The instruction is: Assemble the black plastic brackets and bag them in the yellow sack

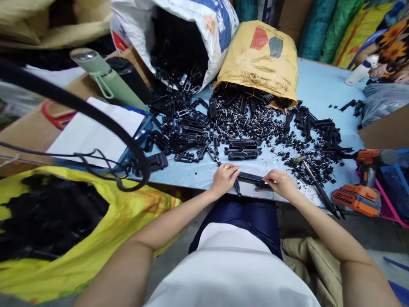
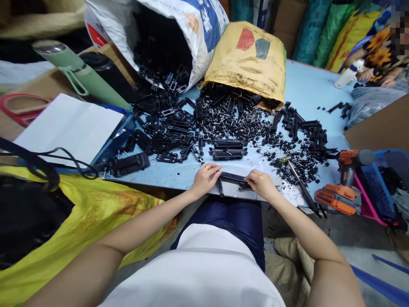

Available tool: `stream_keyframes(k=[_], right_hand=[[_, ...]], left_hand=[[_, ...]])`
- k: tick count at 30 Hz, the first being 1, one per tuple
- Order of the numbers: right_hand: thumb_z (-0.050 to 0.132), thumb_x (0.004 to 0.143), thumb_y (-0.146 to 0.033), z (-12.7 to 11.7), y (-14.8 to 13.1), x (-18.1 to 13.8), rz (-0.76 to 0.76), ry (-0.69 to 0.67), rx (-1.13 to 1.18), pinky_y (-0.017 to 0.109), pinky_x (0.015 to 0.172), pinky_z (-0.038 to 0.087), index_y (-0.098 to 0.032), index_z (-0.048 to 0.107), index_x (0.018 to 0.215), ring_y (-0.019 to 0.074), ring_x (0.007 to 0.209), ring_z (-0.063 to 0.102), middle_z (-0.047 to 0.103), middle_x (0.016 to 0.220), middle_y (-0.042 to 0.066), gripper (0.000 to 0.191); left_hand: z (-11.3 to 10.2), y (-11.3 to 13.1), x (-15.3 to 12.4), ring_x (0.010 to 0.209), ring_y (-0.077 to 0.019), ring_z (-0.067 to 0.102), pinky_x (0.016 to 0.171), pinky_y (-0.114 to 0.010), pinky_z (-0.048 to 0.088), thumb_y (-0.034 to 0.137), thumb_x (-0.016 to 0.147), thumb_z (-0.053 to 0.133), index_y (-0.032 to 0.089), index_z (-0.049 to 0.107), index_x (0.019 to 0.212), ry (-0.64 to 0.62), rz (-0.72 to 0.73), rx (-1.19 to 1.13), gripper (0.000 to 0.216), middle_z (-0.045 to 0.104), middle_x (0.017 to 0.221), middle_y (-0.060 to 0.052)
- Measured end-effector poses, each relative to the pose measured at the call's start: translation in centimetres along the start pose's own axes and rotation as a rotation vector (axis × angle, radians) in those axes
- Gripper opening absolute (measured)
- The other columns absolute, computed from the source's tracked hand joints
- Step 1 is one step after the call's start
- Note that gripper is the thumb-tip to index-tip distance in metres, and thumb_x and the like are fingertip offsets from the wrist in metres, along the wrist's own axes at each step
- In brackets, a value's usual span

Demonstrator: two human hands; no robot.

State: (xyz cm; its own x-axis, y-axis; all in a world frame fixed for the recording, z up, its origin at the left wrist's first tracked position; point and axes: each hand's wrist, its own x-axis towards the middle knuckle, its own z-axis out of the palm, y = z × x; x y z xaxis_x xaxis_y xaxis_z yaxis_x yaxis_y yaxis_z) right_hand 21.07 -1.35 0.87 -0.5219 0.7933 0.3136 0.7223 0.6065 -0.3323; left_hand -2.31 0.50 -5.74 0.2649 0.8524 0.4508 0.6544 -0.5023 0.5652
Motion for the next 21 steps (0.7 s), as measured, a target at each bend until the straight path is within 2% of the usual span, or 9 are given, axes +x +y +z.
stream_keyframes(k=[3, 5, 7, 10, 13, 15, 17, 21], right_hand=[[0.041, 0.091, -0.026, 0.5, 0.2, -0.1, 0.012, 0.07, -0.056, 0.021, 0.053, 0.045, -0.018, 0.058, 0.069, 0.0118, 0.06, 0.057, 0.059, 0.066, 0.004, 0.029], [0.042, 0.091, -0.024, 1.1, 0.2, -0.7, -0.02, 0.115, -0.063, 0.021, 0.056, 0.047, -0.018, 0.06, 0.074, 0.0123, 0.064, 0.059, 0.061, 0.07, 0.005, 0.025], [0.043, 0.09, -0.021, 1.8, 0.2, -1.5, -0.066, 0.163, -0.04, 0.022, 0.062, 0.05, -0.019, 0.062, 0.088, 0.0128, 0.071, 0.061, 0.064, 0.079, 0.006, 0.019], [0.046, 0.089, -0.021, 2.8, 0.5, -3.3, -0.076, 0.23, -0.016, 0.026, 0.071, 0.052, -0.02, 0.056, 0.112, 0.0158, 0.083, 0.062, 0.064, 0.092, 0.008, 0.025], [0.052, 0.086, -0.025, 3.7, 1.4, -4.7, -0.054, 0.257, -0.02, 0.029, 0.069, 0.052, -0.02, 0.047, 0.126, 0.0176, 0.081, 0.062, 0.064, 0.091, 0.009, 0.04], [0.053, 0.086, -0.026, 3.9, 2.2, -5.1, -0.066, 0.205, -0.011, 0.029, 0.065, 0.051, -0.02, 0.046, 0.128, 0.0169, 0.075, 0.061, 0.065, 0.085, 0.007, 0.043], [0.051, 0.087, -0.028, 3.6, 3.2, -4.9, -0.118, 0.096, 0.02, 0.028, 0.063, 0.05, -0.019, 0.047, 0.127, 0.0158, 0.07, 0.06, 0.064, 0.079, 0.006, 0.041], [0.049, 0.088, -0.034, 2.8, 4.5, -4.2, -0.228, -0.074, 0.054, 0.026, 0.061, 0.048, -0.019, 0.051, 0.122, 0.0143, 0.067, 0.058, 0.061, 0.072, 0.004, 0.038]], left_hand=[[-0.1, 0.8, 0.3, 0.089, -0.0203, 0.056, 0.077, -0.035, 0.043, 0.033, 0.09, 0.04, 0.018, 0.064, 0.097, -0.037, 0.136, 0.096, 0.029, 0.064, 0.092, -0.009], [0.0, 2.0, 0.9, 0.097, -0.0226, 0.055, 0.081, -0.037, 0.04, 0.036, 0.089, 0.044, 0.018, 0.061, 0.103, -0.16, 0.259, 0.14, 0.029, 0.062, 0.1, -0.01], [0.5, 3.5, 1.6, 0.103, -0.0257, 0.052, 0.085, -0.039, 0.038, 0.044, 0.083, 0.051, 0.015, 0.055, 0.112, -0.332, 0.351, 0.169, 0.041, 0.06, 0.107, -0.013], [1.4, 5.4, 2.5, 0.1, -0.0265, 0.053, 0.083, -0.037, 0.038, 0.049, 0.075, 0.062, 0.009, 0.047, 0.118, -0.562, 0.349, 0.204, 0.061, 0.06, 0.105, -0.015], [2.0, 6.1, 2.8, 0.097, -0.0235, 0.054, 0.079, -0.033, 0.038, 0.039, 0.078, 0.062, 0.01, 0.046, 0.116, -0.647, 0.273, 0.217, 0.051, 0.061, 0.1, -0.012], [2.0, 6.1, 2.7, 0.098, -0.023, 0.053, 0.079, -0.033, 0.038, 0.036, 0.08, 0.06, 0.012, 0.047, 0.113, -0.639, 0.238, 0.214, 0.042, 0.061, 0.1, -0.011], [2.0, 6.0, 2.7, 0.097, -0.0233, 0.053, 0.079, -0.033, 0.038, 0.037, 0.081, 0.058, 0.013, 0.049, 0.108, -0.635, 0.236, 0.198, 0.038, 0.06, 0.099, -0.011], [2.2, 5.9, 2.7, 0.096, -0.0247, 0.053, 0.078, -0.035, 0.04, 0.04, 0.078, 0.06, 0.014, 0.051, 0.104, -0.634, 0.222, 0.155, 0.038, 0.059, 0.097, -0.01]])
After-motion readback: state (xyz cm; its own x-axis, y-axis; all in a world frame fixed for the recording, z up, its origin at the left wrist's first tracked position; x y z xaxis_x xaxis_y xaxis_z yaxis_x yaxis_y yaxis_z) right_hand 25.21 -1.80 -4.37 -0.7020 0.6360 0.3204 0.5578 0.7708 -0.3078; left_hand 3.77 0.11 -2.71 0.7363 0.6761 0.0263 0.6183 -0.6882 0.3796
